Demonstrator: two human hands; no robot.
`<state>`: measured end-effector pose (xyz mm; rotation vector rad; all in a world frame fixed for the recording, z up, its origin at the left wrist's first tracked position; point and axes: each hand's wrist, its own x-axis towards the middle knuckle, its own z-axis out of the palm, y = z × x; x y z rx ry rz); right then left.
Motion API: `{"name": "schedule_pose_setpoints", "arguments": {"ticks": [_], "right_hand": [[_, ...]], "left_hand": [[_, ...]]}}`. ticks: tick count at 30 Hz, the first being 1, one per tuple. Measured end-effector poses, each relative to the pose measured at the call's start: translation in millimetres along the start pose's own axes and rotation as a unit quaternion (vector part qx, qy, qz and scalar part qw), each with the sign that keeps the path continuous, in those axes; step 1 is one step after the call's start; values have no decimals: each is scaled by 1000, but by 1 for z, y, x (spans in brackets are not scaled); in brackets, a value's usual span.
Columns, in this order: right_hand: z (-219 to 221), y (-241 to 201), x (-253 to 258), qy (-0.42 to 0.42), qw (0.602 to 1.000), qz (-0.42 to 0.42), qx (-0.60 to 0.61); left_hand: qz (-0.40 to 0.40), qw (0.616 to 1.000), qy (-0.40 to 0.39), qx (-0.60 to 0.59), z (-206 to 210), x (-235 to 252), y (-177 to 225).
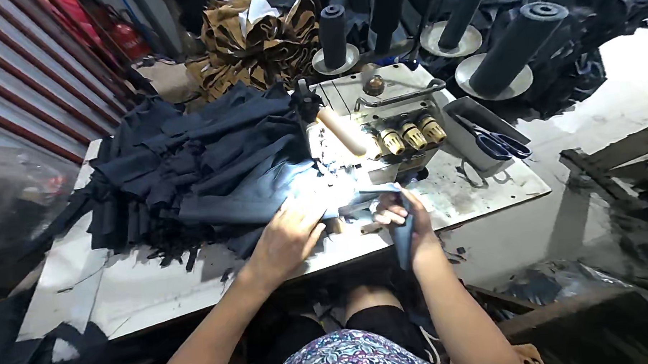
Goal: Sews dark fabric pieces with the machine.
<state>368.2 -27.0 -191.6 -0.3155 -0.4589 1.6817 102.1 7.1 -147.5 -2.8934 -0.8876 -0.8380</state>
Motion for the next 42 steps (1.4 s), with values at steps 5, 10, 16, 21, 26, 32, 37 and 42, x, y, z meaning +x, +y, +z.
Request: {"name": "schedule_pose_setpoints", "arguments": {"ticks": [5, 10, 16, 21, 26, 32, 37, 42], "right_hand": [[3, -4, 11, 29, 996, -31, 76], [1, 5, 17, 0, 994, -71, 85], [7, 5, 17, 24, 993, -87, 73], [9, 6, 16, 18, 993, -84, 76], [31, 13, -7, 51, 977, -66, -196], [75, 20, -29, -297, 876, -28, -378], [63, -4, -30, -379, 894, -11, -239], [39, -3, -10, -126, 969, 45, -206]], "left_hand": [[32, 999, 15, 36, 0, 3, -8], [-66, 996, -45, 50, -5, 15, 13], [-64, 996, -56, 18, -3, 31, -2], [-25, 995, -83, 46, -4, 43, -21], [-126, 982, -138, 30, -30, 38, -10], [-156, 958, -90, -221, -65, 20, 64], [-136, 964, -60, -220, -115, 12, 26], [-226, 969, -38, 91, -115, 26, -31]]}}
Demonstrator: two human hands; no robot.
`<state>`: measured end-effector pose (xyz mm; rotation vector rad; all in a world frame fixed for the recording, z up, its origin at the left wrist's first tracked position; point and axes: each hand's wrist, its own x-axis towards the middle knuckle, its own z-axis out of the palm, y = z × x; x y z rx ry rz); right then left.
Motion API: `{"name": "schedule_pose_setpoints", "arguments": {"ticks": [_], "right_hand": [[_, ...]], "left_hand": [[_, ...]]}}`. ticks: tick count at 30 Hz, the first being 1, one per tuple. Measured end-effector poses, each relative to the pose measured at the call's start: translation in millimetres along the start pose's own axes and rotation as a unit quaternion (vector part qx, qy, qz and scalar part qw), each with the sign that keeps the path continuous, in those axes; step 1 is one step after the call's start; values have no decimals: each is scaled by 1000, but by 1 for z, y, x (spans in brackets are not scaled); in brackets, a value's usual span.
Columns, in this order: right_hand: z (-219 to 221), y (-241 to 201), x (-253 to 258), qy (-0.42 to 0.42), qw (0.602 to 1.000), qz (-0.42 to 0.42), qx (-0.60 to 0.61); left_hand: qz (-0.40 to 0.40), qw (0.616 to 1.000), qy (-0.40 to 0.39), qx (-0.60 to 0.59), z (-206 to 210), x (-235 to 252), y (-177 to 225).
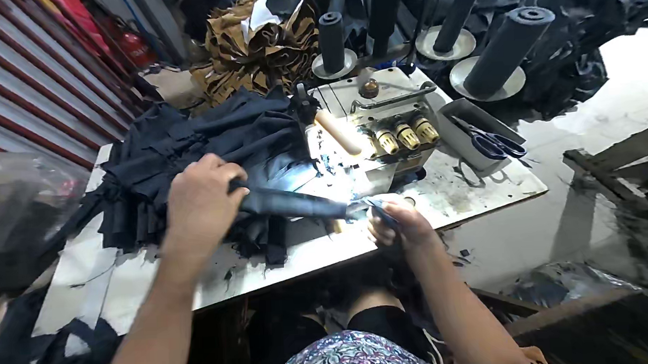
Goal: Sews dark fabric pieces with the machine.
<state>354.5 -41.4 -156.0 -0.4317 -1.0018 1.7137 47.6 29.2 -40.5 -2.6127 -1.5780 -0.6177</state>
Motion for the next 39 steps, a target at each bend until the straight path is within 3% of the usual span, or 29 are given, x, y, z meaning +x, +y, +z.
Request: {"name": "schedule_pose_setpoints", "arguments": {"ticks": [2, 4, 6, 9, 16, 21, 25, 28, 30, 33, 36, 39], "right_hand": [[-5, 17, 13, 61, 997, 23, 31], [-12, 27, 18, 55, 995, 20, 86], [-17, 29, 14, 60, 991, 7, 118], [-24, 25, 5, 71, 985, -34, 154], [-28, 23, 19, 133, 975, -57, 169], [-25, 20, 23, 160, 970, -55, 177], [-10, 18, 19, 209, 977, -13, 46], [13, 17, 9, 133, 988, 29, -77], [29, 19, -2, 14, 994, 38, -97], [43, 12, -12, -173, 981, 5, -88], [33, -7, -18, -244, 966, -73, -46], [8, -12, -20, -137, 987, -87, -22]], "left_hand": [[87, 995, 42, -16, 37, -5, 20], [182, 978, 67, -83, 83, -20, 40], [219, 969, 51, -103, 111, -32, 39], [246, 965, 33, -80, 116, -31, 20], [173, 984, 22, -29, 110, -30, 52], [171, 983, -13, -60, 104, -11, 44], [181, 981, -34, -64, 98, 6, 33], [100, 986, -26, -128, 83, -10, 51], [65, 973, 13, -219, 71, -30, 76], [77, 943, 35, -323, 47, -48, 88], [57, 969, 121, -206, 7, -36, 48], [-23, 987, 156, 16, -7, -11, -10]]}}
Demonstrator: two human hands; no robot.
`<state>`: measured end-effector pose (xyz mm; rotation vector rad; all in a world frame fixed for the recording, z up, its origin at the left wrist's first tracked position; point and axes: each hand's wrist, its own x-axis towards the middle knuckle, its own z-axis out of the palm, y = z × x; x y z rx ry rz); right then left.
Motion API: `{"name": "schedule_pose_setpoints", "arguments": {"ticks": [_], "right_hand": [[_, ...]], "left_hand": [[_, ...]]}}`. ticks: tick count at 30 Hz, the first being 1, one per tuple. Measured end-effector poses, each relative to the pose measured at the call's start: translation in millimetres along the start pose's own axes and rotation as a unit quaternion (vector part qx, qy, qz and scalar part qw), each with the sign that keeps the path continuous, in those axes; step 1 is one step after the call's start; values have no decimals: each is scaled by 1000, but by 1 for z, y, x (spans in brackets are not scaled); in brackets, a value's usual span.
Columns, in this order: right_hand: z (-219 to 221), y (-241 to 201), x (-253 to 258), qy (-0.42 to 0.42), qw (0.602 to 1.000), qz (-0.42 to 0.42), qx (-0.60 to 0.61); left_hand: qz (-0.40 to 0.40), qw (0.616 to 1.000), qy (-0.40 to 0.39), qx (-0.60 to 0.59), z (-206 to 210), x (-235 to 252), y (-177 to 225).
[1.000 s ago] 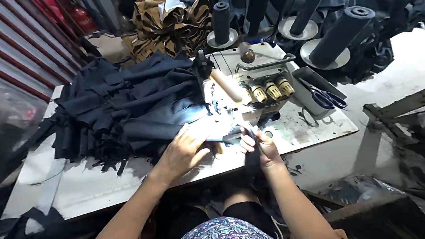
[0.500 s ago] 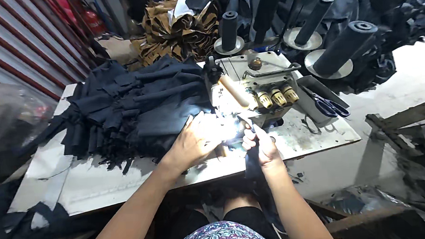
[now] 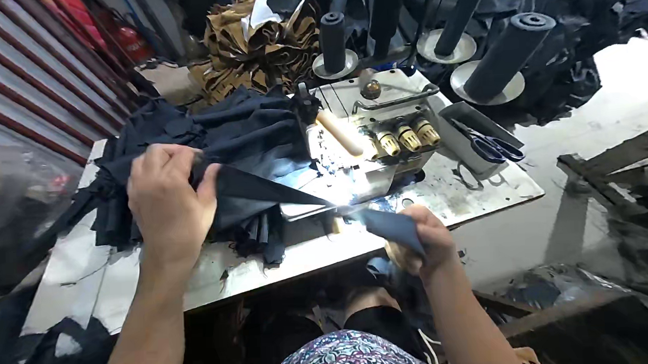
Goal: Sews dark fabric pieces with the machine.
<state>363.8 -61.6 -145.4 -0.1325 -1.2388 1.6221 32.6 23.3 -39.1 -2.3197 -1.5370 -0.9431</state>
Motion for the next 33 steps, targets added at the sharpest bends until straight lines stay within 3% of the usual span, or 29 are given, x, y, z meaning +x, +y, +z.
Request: {"name": "schedule_pose_setpoints", "arguments": {"ticks": [3, 5, 7, 10, 15, 21, 28, 31, 33], "right_hand": [[-13, 22, 9, 209, 975, 70, 17], [-19, 38, 11, 260, 959, 96, 53], [-33, 44, 6, 244, 956, 66, 147], [-47, 39, -2, 252, 932, 21, 258], [-47, 42, 8, 275, 916, -4, 294], [-48, 51, 13, 269, 911, -62, 305], [-39, 46, 17, 329, 905, -48, 265], [-27, 43, 15, 343, 934, 22, 97], [-9, 36, 14, 295, 950, 80, -59]], "left_hand": [[77, 996, -34, -6, 34, -12, 11], [174, 981, -56, -69, 73, -38, 33], [201, 970, -99, -99, 98, -55, 44], [197, 970, -117, -87, 93, -59, 50], [212, 969, -105, -71, 95, -56, 59], [162, 978, -119, -54, 103, -61, 71], [147, 971, -174, -76, 110, -36, 58], [121, 967, -201, -97, 103, -29, 56], [70, 962, -193, -178, 87, -34, 68]]}}
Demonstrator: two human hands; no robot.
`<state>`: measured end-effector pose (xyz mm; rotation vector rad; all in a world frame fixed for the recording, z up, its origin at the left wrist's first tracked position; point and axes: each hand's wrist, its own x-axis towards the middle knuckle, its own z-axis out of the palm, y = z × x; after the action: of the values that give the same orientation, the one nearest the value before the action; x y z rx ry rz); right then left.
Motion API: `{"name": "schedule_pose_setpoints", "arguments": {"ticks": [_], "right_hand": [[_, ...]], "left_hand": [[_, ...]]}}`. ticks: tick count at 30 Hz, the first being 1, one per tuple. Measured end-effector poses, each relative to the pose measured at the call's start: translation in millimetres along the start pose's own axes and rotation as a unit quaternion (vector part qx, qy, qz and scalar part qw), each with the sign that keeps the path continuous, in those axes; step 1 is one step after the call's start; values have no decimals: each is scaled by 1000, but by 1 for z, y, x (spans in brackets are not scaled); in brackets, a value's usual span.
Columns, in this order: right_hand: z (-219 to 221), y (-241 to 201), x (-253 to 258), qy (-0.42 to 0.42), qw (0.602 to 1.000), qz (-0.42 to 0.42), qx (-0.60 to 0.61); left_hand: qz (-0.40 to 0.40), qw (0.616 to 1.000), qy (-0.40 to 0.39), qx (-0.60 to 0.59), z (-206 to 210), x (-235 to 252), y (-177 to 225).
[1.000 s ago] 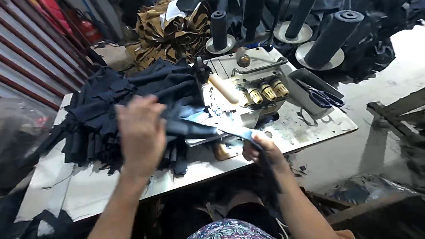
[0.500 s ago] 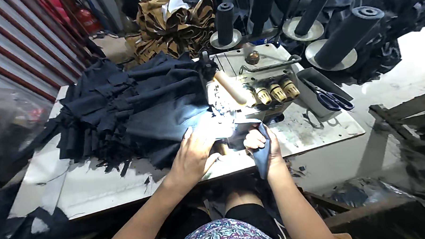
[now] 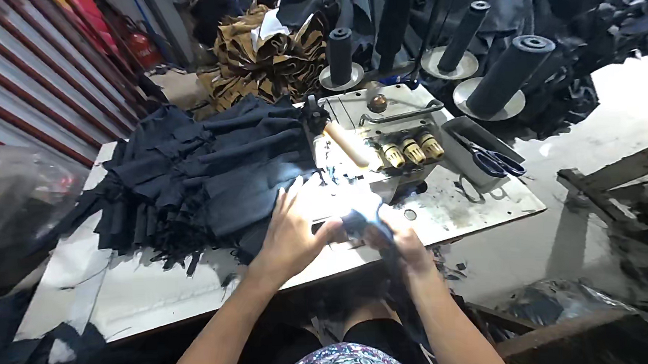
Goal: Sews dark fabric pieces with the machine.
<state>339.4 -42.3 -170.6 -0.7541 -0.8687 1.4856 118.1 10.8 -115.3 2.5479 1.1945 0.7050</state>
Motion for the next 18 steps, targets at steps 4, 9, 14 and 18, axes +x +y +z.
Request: {"name": "schedule_pose_setpoints", "arguments": {"ticks": [4, 9, 14, 18], "right_hand": [[25, -13, -22, -224, 970, -36, -82], [13, -30, -16, -386, 914, -119, -40], [-14, -14, 2, -202, 976, -26, 74], [-8, 11, 20, -105, 985, 51, 130]], "left_hand": [[10, 988, -2, -152, -14, -23, 40], [67, 982, -41, -170, -65, -32, 26], [-54, 986, 53, 149, -100, -9, -25], [131, 980, 83, 122, -19, -12, -9]]}}
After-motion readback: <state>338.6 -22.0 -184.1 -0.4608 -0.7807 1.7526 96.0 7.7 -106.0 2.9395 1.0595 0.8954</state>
